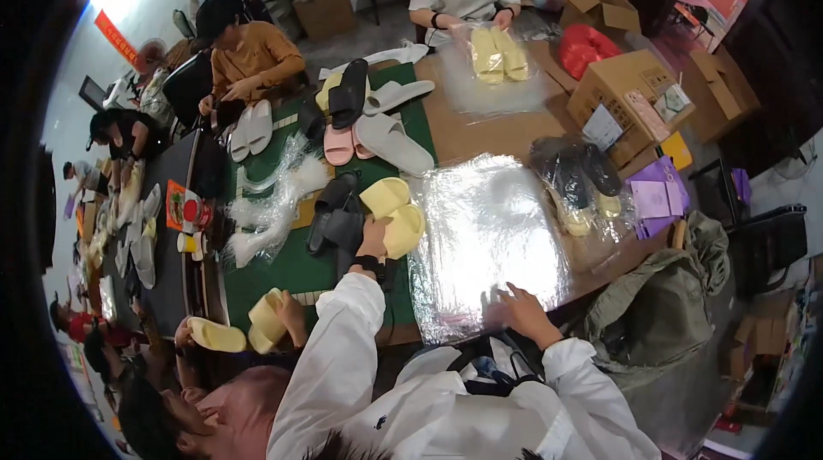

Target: Packaging finished slippers into plastic bags and a large collection sack.

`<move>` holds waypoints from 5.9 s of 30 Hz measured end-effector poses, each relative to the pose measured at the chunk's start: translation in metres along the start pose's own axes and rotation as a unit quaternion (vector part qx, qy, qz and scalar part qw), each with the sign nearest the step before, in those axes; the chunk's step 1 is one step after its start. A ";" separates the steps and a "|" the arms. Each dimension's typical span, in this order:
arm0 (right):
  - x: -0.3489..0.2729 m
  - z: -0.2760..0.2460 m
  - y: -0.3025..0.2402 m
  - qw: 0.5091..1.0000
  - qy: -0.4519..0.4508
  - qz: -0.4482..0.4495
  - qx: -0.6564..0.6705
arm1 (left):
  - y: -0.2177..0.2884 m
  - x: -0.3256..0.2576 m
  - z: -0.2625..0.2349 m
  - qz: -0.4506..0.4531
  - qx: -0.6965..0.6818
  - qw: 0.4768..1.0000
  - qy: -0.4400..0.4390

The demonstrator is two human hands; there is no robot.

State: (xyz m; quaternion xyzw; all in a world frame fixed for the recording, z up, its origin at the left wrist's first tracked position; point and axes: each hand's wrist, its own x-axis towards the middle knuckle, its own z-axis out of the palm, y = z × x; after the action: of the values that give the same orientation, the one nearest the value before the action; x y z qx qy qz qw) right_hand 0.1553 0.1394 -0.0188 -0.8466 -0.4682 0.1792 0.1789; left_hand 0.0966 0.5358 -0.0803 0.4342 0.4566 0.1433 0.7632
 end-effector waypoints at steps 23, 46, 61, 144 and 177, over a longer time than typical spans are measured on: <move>0.007 0.032 0.036 0.973 -0.187 -0.105 -0.086 | -0.058 -0.103 0.208 -0.049 -0.370 0.923 -0.098; 0.186 -0.015 0.051 0.990 -0.066 0.078 0.097 | -0.154 -0.170 0.098 0.300 0.774 0.493 -0.262; 0.000 -0.130 0.071 0.952 -0.181 -0.013 0.248 | -0.116 -0.124 0.106 0.409 0.727 0.531 -0.145; 0.056 -0.001 -0.004 0.775 0.338 0.110 0.522 | -0.075 -0.228 0.149 0.512 0.400 0.760 0.005; 0.101 -0.027 -0.067 0.824 0.075 -0.017 0.561 | -0.005 -0.230 0.106 0.480 0.443 0.756 0.045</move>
State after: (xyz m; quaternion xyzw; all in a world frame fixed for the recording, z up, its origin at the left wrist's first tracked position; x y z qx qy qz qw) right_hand 0.1696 0.2559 0.0221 -0.6028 -0.2860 0.3437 0.6608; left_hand 0.0582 0.3346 0.0694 0.8787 0.2348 0.2920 0.2956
